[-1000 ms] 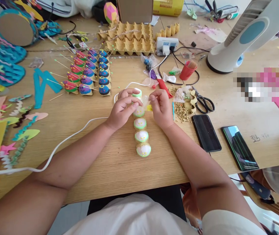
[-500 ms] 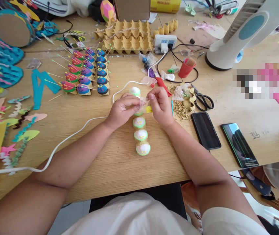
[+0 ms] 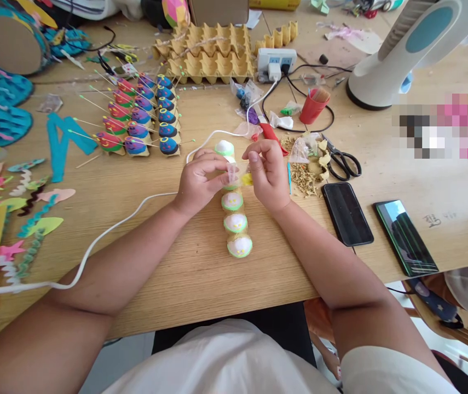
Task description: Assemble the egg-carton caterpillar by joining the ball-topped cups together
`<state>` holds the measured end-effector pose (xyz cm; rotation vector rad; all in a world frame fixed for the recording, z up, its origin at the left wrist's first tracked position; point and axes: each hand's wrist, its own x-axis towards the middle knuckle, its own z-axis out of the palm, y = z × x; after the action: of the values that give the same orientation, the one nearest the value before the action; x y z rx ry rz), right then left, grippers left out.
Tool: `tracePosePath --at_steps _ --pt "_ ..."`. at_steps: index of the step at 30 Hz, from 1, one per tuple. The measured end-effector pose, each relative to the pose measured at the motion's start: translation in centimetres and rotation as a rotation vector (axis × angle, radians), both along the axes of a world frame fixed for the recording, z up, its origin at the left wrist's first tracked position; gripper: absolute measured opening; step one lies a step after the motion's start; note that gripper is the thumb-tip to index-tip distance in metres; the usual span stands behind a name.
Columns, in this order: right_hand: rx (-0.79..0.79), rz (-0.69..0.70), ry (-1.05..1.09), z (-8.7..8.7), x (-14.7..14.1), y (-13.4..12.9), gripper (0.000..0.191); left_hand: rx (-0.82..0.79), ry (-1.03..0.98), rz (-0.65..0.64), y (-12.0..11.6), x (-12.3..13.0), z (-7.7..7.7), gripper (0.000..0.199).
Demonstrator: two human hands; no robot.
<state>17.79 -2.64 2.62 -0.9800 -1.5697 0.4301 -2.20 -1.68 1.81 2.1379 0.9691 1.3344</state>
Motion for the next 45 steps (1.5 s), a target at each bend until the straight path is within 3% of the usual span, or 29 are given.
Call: tracePosePath --at_steps 8,13,18,22,25,28,32,37,40,43,45 --pt "0.007 0.014 0.019 0.0 -0.2 -0.2 0.042 0.06 0.134 0.027 -0.3 0.1 -0.2 0.021" --pt "-0.022 0.006 -0.004 0.1 -0.3 -0.3 0.047 0.121 0.054 0.052 -0.1 0.3 -0.6 0.023" --pt "0.019 0.064 0.037 -0.1 -0.4 -0.1 0.04 0.139 0.024 0.088 -0.1 0.4 -0.7 0.028" --pt "0.015 0.06 0.048 -0.5 0.0 0.7 0.042 0.098 -0.041 0.178 -0.2 0.4 -0.7 0.034" --pt "-0.05 0.037 0.038 -1.2 1.0 1.9 0.046 0.051 -0.211 0.334 0.3 0.1 -1.3 0.04" --pt "-0.119 -0.039 -0.047 -2.2 2.3 3.2 0.045 0.017 -0.355 0.416 1.1 -0.2 -2.0 0.045" --pt "-0.229 -0.132 -0.274 -3.0 3.5 4.0 0.029 0.003 -0.382 0.409 1.5 -0.2 -2.5 0.047" --pt "-0.097 -0.284 -0.515 -2.1 3.7 3.4 0.018 -0.026 -0.426 0.395 1.6 0.1 -2.4 0.047" --pt "-0.012 -0.194 -0.554 -1.1 3.2 2.7 0.018 -0.039 -0.429 0.412 1.7 0.1 -2.5 0.046" --pt "-0.148 -0.096 -0.701 -0.6 2.7 2.2 0.015 -0.029 -0.42 0.409 1.7 0.2 -2.5 0.045" --pt "-0.24 -0.109 -0.758 -0.5 2.6 2.2 0.013 -0.025 -0.414 0.405 1.7 0.2 -2.5 0.043"
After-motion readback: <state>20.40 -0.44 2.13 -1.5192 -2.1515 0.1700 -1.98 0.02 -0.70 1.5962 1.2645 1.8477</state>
